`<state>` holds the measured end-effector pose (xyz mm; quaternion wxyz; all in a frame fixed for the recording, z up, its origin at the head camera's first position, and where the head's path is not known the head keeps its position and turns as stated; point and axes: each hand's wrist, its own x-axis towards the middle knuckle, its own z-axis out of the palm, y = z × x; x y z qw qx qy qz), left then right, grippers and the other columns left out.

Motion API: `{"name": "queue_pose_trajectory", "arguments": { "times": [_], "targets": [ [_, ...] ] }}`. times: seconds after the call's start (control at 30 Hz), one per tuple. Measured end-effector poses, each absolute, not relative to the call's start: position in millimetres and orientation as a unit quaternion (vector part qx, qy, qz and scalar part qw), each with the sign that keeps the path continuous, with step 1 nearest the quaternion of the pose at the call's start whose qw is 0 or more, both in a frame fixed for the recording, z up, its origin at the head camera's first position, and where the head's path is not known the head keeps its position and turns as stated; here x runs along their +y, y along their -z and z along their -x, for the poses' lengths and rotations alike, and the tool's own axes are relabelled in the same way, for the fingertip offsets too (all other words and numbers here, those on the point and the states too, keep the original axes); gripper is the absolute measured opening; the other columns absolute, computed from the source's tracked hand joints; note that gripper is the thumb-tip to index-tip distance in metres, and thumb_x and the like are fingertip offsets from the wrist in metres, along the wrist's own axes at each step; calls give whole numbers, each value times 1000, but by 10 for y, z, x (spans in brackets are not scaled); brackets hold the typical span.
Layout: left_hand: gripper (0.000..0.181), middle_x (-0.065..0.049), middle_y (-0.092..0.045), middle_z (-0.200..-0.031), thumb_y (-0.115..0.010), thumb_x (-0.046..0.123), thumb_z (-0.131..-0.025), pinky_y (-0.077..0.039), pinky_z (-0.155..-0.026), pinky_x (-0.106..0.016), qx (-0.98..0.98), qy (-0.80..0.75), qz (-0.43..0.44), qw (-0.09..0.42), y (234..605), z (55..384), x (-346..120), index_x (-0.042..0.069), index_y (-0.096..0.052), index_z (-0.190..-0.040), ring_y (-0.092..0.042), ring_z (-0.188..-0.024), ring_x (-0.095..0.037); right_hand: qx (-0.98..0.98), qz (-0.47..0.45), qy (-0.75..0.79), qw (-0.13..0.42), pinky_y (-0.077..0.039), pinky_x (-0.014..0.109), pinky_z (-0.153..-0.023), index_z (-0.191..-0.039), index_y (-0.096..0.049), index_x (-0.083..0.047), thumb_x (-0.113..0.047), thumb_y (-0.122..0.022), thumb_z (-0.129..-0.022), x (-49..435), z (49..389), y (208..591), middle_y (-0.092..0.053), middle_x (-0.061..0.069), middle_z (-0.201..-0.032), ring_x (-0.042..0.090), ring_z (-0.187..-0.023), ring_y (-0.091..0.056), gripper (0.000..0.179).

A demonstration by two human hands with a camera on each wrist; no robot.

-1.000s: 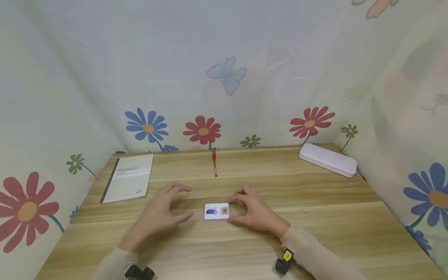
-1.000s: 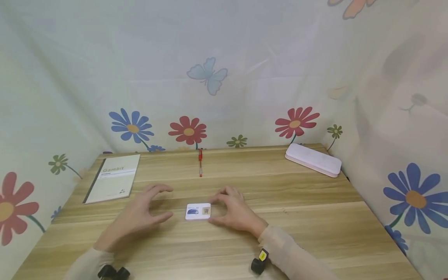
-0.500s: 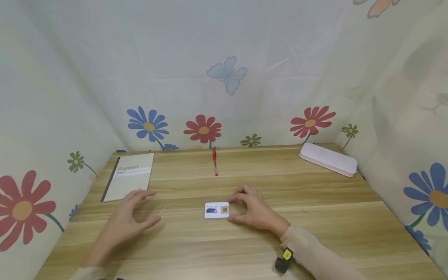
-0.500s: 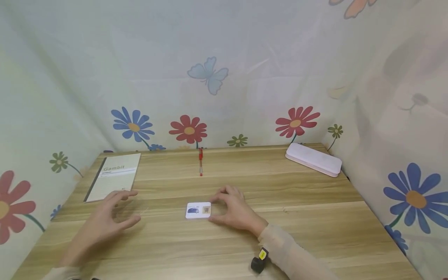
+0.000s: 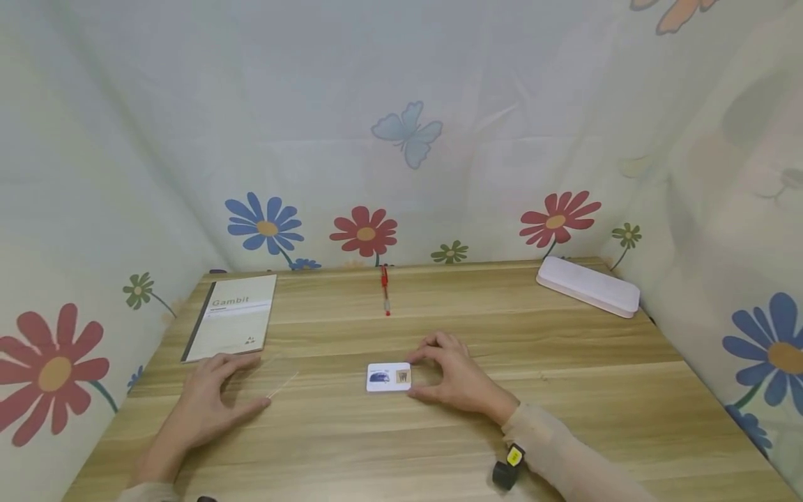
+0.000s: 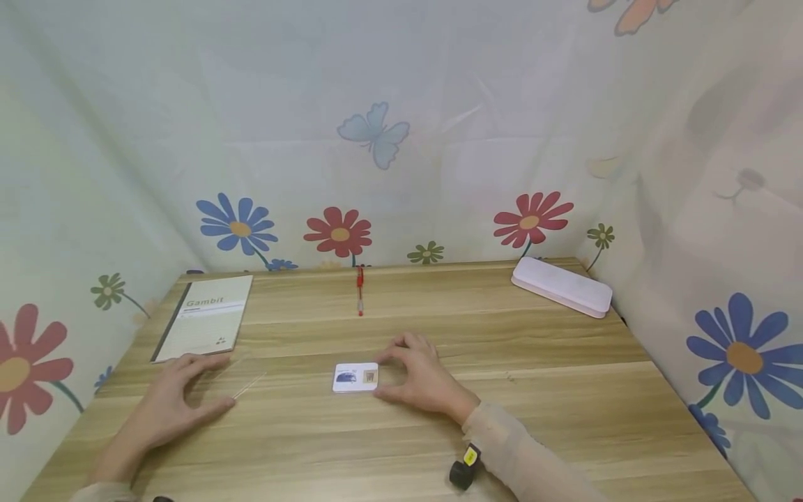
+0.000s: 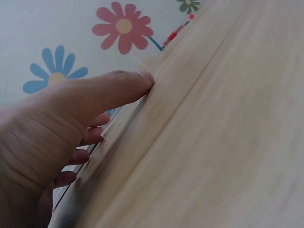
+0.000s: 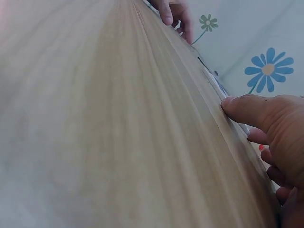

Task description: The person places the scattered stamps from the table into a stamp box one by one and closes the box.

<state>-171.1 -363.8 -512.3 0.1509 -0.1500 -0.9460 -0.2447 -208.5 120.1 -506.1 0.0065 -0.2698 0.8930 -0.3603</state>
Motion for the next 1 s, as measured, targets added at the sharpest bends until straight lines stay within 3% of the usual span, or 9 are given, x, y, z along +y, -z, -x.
{"name": "queue_pose_trajectory", "arguments": {
  "times": [0.17,0.43,0.7,1.0],
  "targets": [
    [68,-8,-70,-125,-99,36,-80,-34,-105,-68,-941,250,162,161,5154,1721,-3667,14,-75,-140,-54,-124,-38,893,267,363,8,-37,59,-118,-129,-80,-30,-42,-97,-87,1201,2083,5054,-56,-4,-140,26,-137,-48,48],
    [68,-14,-66,-131,-93,25,-77,-32,-104,-69,-946,241,162,145,5138,1734,-3671,16,-75,-141,-52,-125,-41,893,267,362,9,-36,57,-117,-130,-80,-30,-43,-97,-87,1203,2084,5050,-56,-5,-139,25,-136,-47,48],
    [66,-12,-64,-132,-95,44,-86,-31,-108,-71,-952,237,154,117,5089,1722,-3648,17,-74,-142,-50,-131,-40,893,275,357,-3,-36,55,-112,-128,-80,-29,-44,-97,-86,1213,2100,5054,-56,-4,-134,24,-132,-48,48],
    [66,-9,-66,-130,-96,47,-85,-38,-106,-65,-953,246,149,95,5080,1700,-3663,20,-75,-142,-52,-131,-36,891,279,358,-5,-36,55,-112,-128,-80,-30,-45,-97,-86,1204,2097,5066,-56,-4,-134,24,-132,-48,47]
  ]
}}
